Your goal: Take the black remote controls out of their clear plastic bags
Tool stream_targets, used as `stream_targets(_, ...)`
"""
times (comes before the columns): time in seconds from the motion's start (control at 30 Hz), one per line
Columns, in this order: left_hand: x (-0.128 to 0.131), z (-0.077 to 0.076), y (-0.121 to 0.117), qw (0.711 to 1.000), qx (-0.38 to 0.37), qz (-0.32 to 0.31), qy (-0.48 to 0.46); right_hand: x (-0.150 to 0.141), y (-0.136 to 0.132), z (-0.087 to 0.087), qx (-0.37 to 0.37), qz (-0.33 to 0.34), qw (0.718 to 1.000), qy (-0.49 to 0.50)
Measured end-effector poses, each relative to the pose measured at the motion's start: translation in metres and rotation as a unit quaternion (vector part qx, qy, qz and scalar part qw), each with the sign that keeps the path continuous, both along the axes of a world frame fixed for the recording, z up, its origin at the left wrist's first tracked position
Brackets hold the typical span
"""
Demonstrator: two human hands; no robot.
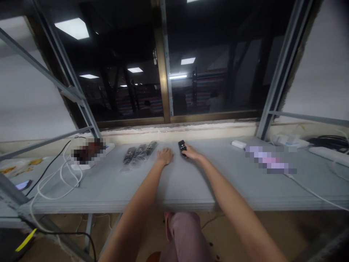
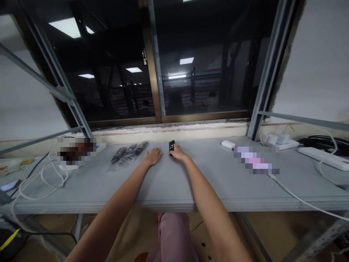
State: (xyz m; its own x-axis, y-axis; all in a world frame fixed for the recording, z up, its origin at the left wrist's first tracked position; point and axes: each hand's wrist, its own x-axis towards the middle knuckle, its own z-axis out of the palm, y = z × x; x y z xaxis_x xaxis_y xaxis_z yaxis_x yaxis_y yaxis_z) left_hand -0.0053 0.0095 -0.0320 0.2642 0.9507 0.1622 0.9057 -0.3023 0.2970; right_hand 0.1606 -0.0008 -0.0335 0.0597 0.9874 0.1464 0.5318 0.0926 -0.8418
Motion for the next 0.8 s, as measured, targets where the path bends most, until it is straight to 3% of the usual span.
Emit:
stream_targets(0.13,0.004,-0.004,0.0,0.98,-0.022,0.017,-0.195,0.001,-0.005,0.005,0.006,0.048,0.993,-0.108)
stream_targets(0.27,0.004,-0.001,0.004,0.953,-0.04,0.029,-0.3,-0.002,-0.009,0.007,0.03,0.054,0.978,-0.197)
stream_targets(0.37,0.001,0.004,0.009,0.955,-0.035,0.04,-0.291,-0.002,-0.012,0.008,0.033,0.043,0.968,-0.244)
stream_targets(0.47,-0.006,0.009,0.012,0.97,0.022,0.061,-0.234,0.0,-0.015,0.009,0.029,0.026,0.96,-0.277)
stream_targets(0.53,-0.015,0.01,0.013,0.967,0.082,0.12,-0.208,0.002,-0.017,0.011,0.029,0.016,0.955,-0.295)
stream_targets(0.63,-0.03,0.007,0.013,0.94,0.148,0.235,-0.199,0.003,-0.02,0.014,0.036,0.006,0.948,-0.315)
stream_targets(0.7,-0.037,0.004,0.013,0.931,0.14,0.266,-0.206,0.004,-0.021,0.014,0.042,0.004,0.945,-0.323)
stream_targets(0.8,-0.039,0.002,0.013,0.931,0.12,0.255,-0.232,0.004,-0.021,0.014,0.048,0.002,0.944,-0.328)
